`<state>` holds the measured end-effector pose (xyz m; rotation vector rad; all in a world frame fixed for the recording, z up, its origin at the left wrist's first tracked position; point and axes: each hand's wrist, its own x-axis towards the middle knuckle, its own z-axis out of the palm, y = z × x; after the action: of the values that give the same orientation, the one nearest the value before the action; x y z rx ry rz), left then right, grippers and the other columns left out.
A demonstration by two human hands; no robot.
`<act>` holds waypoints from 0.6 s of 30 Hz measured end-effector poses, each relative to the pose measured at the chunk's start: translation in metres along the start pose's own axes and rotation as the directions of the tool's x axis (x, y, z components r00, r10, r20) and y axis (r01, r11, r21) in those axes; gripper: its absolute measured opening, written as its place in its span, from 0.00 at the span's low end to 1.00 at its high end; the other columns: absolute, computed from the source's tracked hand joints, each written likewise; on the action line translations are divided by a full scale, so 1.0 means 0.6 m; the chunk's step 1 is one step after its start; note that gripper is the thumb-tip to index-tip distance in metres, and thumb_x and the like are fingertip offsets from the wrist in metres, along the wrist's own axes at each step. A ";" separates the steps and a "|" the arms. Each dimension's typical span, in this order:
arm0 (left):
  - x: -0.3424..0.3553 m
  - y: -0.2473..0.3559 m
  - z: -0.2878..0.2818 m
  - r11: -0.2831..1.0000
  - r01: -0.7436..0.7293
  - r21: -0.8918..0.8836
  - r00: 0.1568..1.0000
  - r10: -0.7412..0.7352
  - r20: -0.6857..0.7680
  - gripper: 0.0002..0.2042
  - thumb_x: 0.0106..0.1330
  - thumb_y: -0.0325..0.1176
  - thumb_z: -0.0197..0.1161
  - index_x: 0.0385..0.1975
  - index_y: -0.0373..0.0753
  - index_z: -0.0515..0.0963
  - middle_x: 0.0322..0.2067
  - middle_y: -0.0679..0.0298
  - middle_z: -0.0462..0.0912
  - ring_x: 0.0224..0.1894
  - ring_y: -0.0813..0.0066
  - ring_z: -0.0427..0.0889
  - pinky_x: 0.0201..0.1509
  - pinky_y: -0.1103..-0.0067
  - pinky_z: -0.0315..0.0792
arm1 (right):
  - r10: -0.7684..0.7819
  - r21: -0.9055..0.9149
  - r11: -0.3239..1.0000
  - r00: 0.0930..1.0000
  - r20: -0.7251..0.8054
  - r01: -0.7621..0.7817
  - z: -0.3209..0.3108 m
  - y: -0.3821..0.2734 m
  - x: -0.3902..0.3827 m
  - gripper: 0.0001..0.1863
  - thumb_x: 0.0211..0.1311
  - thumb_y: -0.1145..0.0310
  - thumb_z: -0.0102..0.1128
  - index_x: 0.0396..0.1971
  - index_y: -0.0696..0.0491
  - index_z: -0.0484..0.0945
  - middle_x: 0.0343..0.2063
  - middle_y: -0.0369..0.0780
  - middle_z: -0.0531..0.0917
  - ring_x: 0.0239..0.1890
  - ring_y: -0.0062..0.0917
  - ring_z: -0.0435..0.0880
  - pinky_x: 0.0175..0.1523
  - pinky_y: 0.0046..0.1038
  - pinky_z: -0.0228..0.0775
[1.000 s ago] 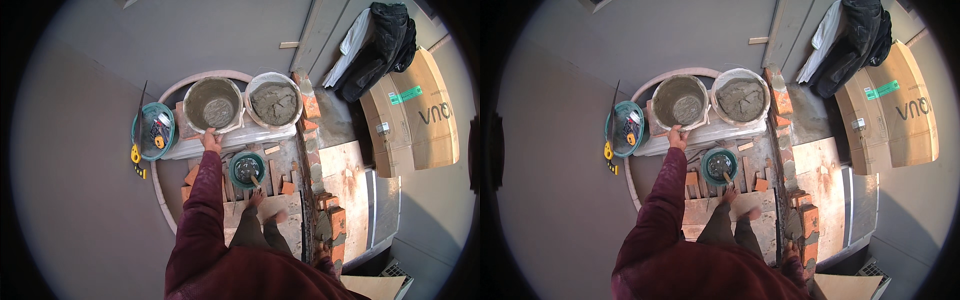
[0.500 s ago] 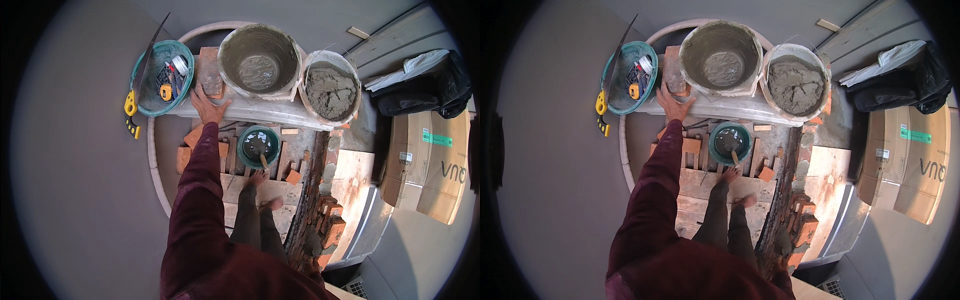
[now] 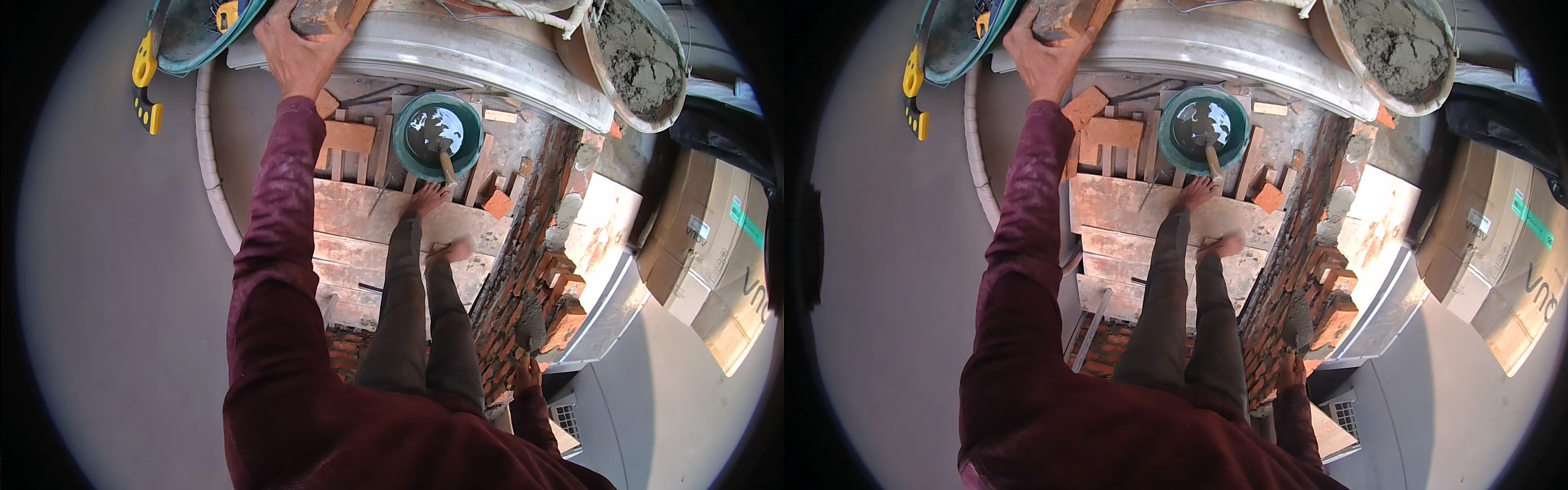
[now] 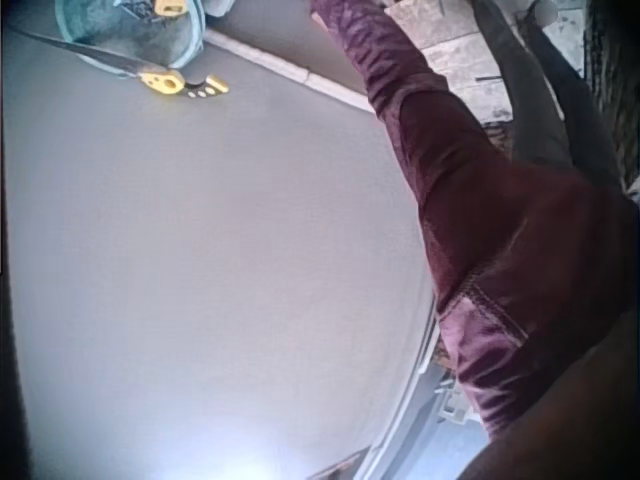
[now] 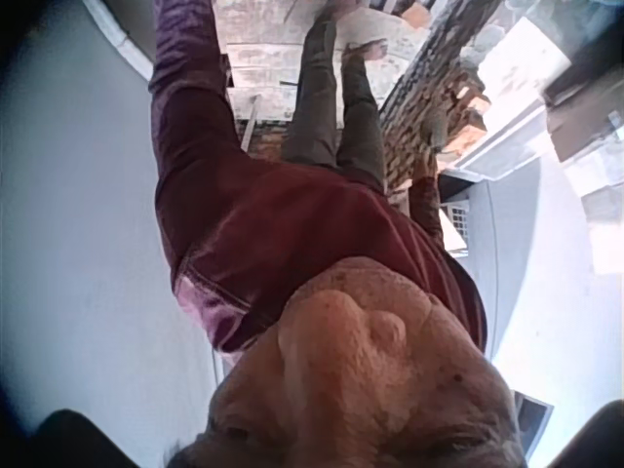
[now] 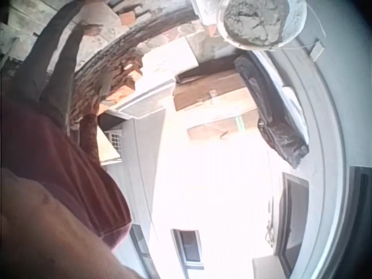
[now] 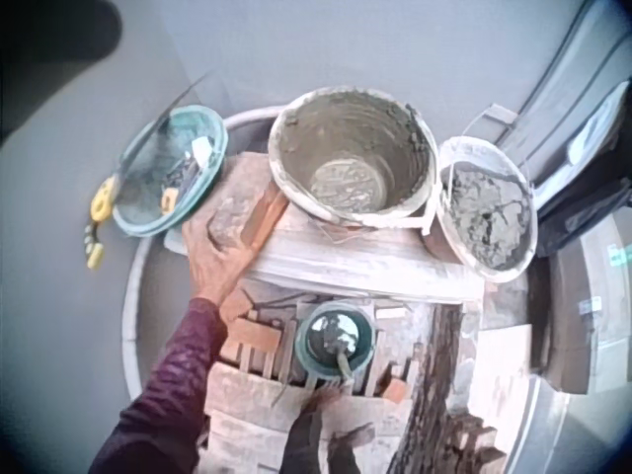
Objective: The person applies mortar to a brick wall using a trowel and positions bricks onto the wet mortar by hand.
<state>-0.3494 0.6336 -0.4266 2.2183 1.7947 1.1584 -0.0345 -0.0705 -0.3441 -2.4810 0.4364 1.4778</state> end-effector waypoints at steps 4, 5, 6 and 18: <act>-0.058 0.020 -0.169 0.997 0.021 0.070 0.975 -0.036 0.220 0.41 0.43 0.42 0.82 0.57 0.33 0.68 0.52 0.53 0.69 0.57 0.57 0.70 0.62 0.67 0.66 | -0.021 0.018 1.000 0.998 0.060 0.020 0.030 0.001 -0.006 0.09 0.62 0.66 0.58 0.40 0.50 0.73 0.19 0.32 0.70 0.14 0.18 0.69 0.18 0.24 0.63; -0.079 0.029 -0.207 0.997 0.064 0.036 0.962 -0.071 0.263 0.40 0.41 0.42 0.82 0.55 0.34 0.69 0.50 0.53 0.70 0.56 0.57 0.70 0.61 0.67 0.67 | -0.025 0.037 0.999 0.998 0.064 0.023 0.036 -0.005 -0.010 0.09 0.62 0.66 0.59 0.41 0.50 0.73 0.20 0.32 0.70 0.15 0.18 0.69 0.18 0.24 0.63; -0.107 0.035 -0.229 0.994 0.111 -0.012 0.946 -0.102 0.308 0.39 0.40 0.41 0.83 0.54 0.36 0.70 0.48 0.54 0.70 0.55 0.56 0.70 0.59 0.66 0.68 | -0.030 0.063 0.998 0.998 0.051 0.027 0.037 -0.007 -0.014 0.10 0.61 0.67 0.59 0.41 0.50 0.73 0.20 0.31 0.70 0.15 0.18 0.69 0.18 0.24 0.63; -0.549 -0.195 -0.052 0.810 0.361 0.463 0.317 -0.573 0.756 0.41 0.37 0.45 0.80 0.55 0.48 0.67 0.56 0.50 0.68 0.55 0.44 0.75 0.56 0.59 0.73 | 0.090 -0.008 0.996 0.991 0.099 -0.090 0.013 0.077 0.077 0.12 0.57 0.71 0.60 0.40 0.50 0.70 0.21 0.33 0.73 0.17 0.21 0.74 0.17 0.25 0.67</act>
<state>-0.4757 0.3746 -0.6270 1.5626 1.8124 -0.3431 -0.0367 -0.1175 -0.3902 -2.4068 0.5337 1.6297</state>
